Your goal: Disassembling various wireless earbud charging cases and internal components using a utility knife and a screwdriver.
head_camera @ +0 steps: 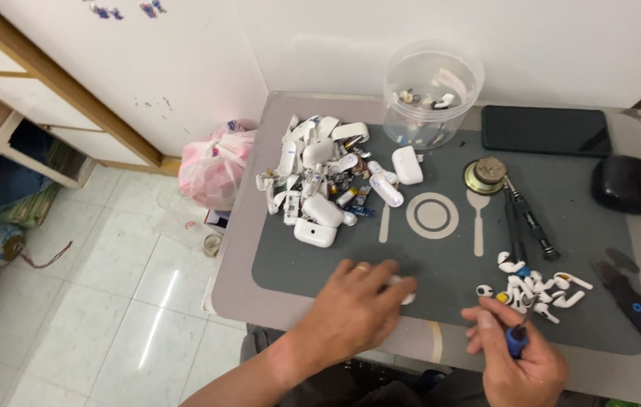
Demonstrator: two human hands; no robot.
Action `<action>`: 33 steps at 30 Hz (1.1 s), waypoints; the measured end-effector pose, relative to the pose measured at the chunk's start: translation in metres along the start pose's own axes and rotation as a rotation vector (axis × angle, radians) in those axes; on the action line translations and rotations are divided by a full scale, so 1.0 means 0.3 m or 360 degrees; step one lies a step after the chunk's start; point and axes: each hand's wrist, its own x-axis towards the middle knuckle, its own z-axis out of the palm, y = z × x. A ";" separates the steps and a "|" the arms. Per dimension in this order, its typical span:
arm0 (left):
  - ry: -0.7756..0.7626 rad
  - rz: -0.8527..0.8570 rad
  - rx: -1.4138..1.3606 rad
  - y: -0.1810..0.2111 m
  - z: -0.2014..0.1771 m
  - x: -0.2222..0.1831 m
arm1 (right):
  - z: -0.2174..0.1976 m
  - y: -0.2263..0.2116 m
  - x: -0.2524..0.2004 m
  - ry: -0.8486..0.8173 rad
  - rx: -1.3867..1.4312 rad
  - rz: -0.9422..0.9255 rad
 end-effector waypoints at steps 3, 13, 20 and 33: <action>-0.0047 -0.0132 -0.0046 -0.047 -0.011 -0.033 | -0.003 0.008 0.004 -0.0003 0.0027 0.0079; -0.0085 0.0011 0.0285 -0.109 0.029 -0.058 | -0.015 0.074 0.012 -0.0124 -0.0210 0.0225; 0.0294 -0.0746 -0.0370 -0.155 -0.039 0.164 | -0.024 0.130 0.019 -0.0206 -0.0134 0.0000; 0.1381 -0.1860 -0.1206 -0.418 0.141 0.653 | -0.040 0.212 0.027 -0.0251 -0.0129 -0.0619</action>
